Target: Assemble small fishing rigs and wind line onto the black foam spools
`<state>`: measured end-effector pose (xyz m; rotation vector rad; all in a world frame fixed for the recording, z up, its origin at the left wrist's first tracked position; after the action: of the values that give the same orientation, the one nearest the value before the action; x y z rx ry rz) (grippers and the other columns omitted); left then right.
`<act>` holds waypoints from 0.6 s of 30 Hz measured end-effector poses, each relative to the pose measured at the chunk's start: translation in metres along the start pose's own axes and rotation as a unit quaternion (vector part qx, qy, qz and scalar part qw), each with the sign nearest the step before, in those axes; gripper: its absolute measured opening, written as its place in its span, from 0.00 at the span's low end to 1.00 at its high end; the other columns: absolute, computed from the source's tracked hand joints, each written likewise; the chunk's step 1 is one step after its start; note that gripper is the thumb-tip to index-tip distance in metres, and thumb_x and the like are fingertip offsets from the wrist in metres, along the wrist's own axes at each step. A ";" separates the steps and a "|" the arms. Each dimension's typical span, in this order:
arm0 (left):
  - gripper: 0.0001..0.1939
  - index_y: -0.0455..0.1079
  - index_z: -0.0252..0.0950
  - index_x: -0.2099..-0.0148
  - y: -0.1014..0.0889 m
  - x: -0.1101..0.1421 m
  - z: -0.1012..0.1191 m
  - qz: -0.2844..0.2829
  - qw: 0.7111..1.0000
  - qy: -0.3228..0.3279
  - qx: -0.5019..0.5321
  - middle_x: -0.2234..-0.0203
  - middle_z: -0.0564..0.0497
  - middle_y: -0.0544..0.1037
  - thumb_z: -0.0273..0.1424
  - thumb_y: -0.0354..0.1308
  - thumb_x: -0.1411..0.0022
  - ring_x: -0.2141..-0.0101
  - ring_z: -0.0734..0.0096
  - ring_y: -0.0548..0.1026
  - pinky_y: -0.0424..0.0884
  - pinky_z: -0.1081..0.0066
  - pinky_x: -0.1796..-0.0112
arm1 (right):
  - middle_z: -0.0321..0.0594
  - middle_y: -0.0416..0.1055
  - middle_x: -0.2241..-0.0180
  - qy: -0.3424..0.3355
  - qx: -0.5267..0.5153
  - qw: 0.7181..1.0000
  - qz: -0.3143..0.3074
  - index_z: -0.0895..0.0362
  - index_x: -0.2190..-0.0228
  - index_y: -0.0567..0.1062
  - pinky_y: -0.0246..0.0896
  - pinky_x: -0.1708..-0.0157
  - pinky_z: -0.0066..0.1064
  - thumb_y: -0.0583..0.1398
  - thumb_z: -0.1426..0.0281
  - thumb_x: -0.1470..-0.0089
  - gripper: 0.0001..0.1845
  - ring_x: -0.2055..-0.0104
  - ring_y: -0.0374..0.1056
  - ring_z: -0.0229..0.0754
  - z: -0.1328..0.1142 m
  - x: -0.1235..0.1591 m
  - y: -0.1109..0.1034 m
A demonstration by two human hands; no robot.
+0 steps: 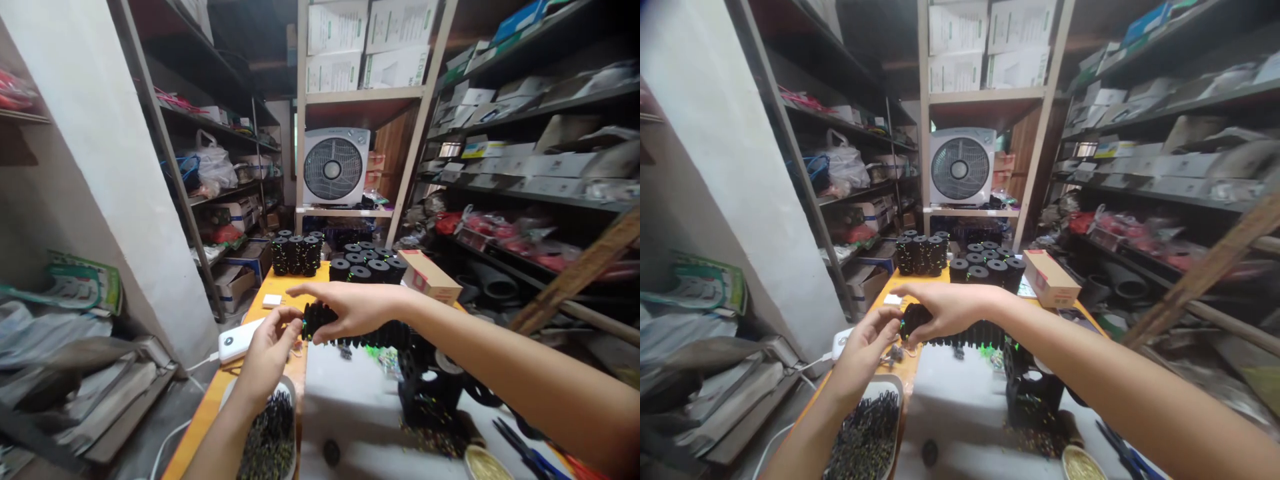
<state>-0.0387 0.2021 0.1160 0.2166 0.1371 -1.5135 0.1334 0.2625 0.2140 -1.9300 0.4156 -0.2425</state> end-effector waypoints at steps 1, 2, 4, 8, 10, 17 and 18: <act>0.12 0.70 0.38 0.60 0.000 -0.005 0.001 -0.014 1.000 -0.006 -0.002 0.64 0.51 0.74 0.40 0.60 0.42 0.60 0.67 0.72 0.69 0.70 0.60 | 0.50 0.58 0.39 0.006 0.005 1.000 0.020 0.59 0.38 0.52 0.56 0.44 0.35 0.63 0.59 0.49 0.43 0.41 0.59 0.48 -0.002 0.007 -0.002; 0.13 0.70 0.37 0.61 0.001 -0.008 0.001 -0.020 1.000 -0.012 0.000 0.65 0.51 0.74 0.40 0.62 0.44 0.61 0.68 0.72 0.69 0.71 0.62 | 0.50 0.56 0.38 0.018 0.010 0.999 0.044 0.58 0.37 0.51 0.55 0.43 0.35 0.62 0.58 0.48 0.43 0.40 0.58 0.48 -0.002 0.014 -0.005; 0.13 0.70 0.37 0.61 0.001 -0.012 0.000 -0.027 0.999 -0.025 0.004 0.65 0.51 0.74 0.40 0.63 0.45 0.62 0.68 0.72 0.69 0.71 0.63 | 0.47 0.56 0.38 0.045 0.013 0.994 0.095 0.56 0.38 0.53 0.55 0.42 0.37 0.59 0.57 0.44 0.38 0.40 0.58 0.46 -0.002 0.030 -0.013; 0.15 0.68 0.38 0.60 -0.002 -0.014 -0.010 -0.051 0.997 -0.051 0.010 0.66 0.51 0.75 0.42 0.62 0.44 0.66 0.71 0.73 0.68 0.73 0.66 | 0.43 0.66 0.44 0.100 -0.006 0.983 0.157 0.55 0.44 0.64 0.60 0.45 0.37 0.52 0.58 0.39 0.25 0.46 0.66 0.43 0.006 0.056 -0.023; 0.16 0.68 0.39 0.58 -0.002 -0.016 -0.014 -0.068 0.996 -0.062 0.017 0.65 0.51 0.75 0.43 0.61 0.44 0.67 0.72 0.73 0.68 0.73 0.66 | 0.43 0.70 0.47 0.132 -0.008 0.978 0.161 0.56 0.47 0.68 0.61 0.47 0.38 0.51 0.58 0.38 0.23 0.48 0.67 0.44 0.010 0.062 -0.021; 0.21 0.69 0.41 0.50 -0.003 -0.021 -0.011 -0.124 0.988 -0.076 0.047 0.54 0.47 0.73 0.43 0.62 0.44 0.54 0.68 0.71 0.65 0.71 0.55 | 0.46 0.69 0.46 0.150 0.006 0.984 0.099 0.56 0.47 0.70 0.58 0.46 0.40 0.49 0.53 0.39 0.27 0.45 0.65 0.50 0.009 0.040 -0.002; 0.21 0.69 0.41 0.51 -0.004 -0.022 -0.009 -0.130 0.987 -0.079 0.048 0.54 0.47 0.73 0.44 0.61 0.44 0.54 0.68 0.71 0.65 0.71 0.54 | 0.47 0.69 0.46 0.145 0.008 0.985 0.091 0.57 0.47 0.70 0.59 0.47 0.40 0.50 0.53 0.39 0.28 0.45 0.65 0.51 0.007 0.034 0.001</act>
<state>-0.0436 0.2255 0.1117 0.1586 -0.0367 -1.7931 0.1672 0.2542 0.2092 -1.8327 0.7757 -0.4072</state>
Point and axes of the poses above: each hand's wrist, its own x-axis away from the middle knuckle, its own y-axis out of the palm, z = x × y, the point moved 1 cm from there along -x, towards the middle knuckle
